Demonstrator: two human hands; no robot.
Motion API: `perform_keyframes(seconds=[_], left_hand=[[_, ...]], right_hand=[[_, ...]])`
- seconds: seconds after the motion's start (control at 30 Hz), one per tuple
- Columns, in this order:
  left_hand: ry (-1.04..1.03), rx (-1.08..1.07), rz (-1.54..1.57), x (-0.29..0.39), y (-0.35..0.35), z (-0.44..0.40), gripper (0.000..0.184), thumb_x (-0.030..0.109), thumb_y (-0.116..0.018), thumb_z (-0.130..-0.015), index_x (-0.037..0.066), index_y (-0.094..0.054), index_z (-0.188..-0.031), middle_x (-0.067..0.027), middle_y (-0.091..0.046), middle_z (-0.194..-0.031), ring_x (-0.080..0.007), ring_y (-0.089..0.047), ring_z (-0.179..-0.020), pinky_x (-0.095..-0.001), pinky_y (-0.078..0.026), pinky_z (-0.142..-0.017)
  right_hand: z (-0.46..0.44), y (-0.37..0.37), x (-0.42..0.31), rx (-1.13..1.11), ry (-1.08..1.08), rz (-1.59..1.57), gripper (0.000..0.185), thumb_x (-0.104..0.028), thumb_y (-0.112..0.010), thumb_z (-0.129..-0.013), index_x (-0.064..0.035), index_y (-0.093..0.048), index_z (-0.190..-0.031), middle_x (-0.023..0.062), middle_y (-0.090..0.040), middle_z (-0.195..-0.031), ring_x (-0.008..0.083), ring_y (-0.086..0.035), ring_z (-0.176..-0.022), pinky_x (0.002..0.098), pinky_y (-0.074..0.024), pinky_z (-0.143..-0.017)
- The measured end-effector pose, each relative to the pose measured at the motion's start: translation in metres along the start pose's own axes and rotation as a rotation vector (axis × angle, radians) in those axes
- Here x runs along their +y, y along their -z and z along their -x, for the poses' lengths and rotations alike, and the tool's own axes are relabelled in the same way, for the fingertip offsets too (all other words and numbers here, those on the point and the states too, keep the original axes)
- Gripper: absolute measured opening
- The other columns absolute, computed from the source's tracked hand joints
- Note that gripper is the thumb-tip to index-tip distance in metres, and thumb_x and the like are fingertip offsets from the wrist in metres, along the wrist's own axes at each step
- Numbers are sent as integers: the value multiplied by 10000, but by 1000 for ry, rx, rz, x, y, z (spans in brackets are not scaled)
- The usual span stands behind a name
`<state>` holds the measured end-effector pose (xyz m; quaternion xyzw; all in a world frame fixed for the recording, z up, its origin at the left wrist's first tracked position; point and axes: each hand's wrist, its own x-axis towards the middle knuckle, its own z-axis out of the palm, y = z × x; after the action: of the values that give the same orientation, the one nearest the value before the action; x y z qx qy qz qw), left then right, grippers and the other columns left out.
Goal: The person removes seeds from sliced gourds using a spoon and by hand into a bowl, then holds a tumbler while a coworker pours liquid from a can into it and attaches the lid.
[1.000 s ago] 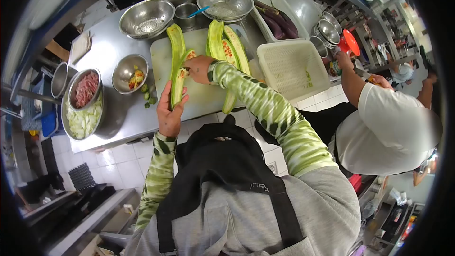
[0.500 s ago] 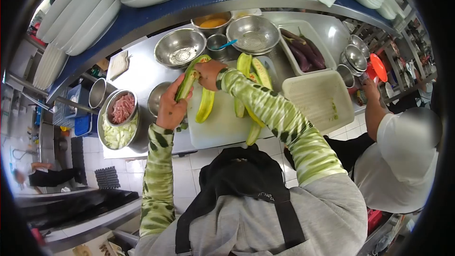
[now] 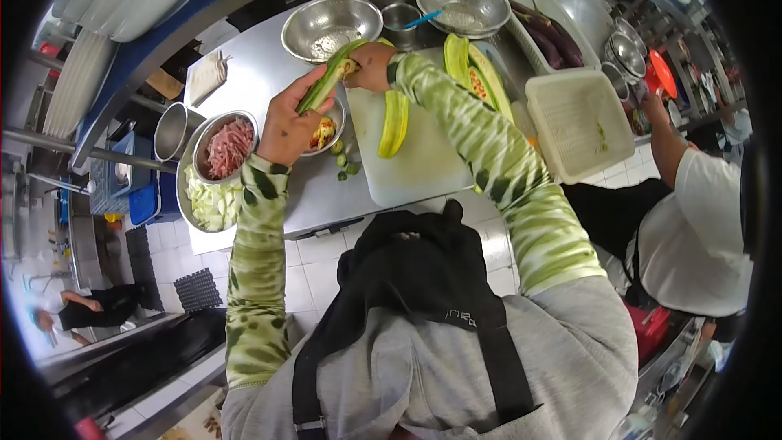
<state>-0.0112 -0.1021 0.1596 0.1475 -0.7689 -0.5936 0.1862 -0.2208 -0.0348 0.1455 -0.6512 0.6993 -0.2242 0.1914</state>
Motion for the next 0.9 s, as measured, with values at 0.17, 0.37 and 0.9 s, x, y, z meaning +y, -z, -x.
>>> perform_keyframes(seconds=[0.17,0.37,0.9], left_hand=[[-45,-67,-40,-24,-7,-6,591,-143,-400,-831,-16,-440,-1407,-122,-563,-1307,-171,-566,-1172,-295,-451,-1020],[-79,-97,0,-11,-17,-25,577,-131,-439,-837,-2,-462,-1399,-119,-590,-1268,-168,-583,-1132,-293,-466,-993],[-62,187,763,-24,-19,-15,393,58,-533,-962,-92,-476,-1321,-188,-583,-1251,-271,-609,-1104,-377,-486,-980]], right_hand=[[17,-7,3,-28,-180,-56,379,-342,-661,-806,-125,-688,-1116,153,-692,-1054,304,-654,-996,389,-501,-883],[50,-1,-9,191,-275,-85,433,-410,-672,-790,-40,-668,-1014,210,-677,-986,359,-652,-948,430,-505,-842],[13,-17,-22,189,-308,35,327,-302,-610,-843,-26,-703,-992,223,-687,-978,360,-675,-916,430,-531,-806]])
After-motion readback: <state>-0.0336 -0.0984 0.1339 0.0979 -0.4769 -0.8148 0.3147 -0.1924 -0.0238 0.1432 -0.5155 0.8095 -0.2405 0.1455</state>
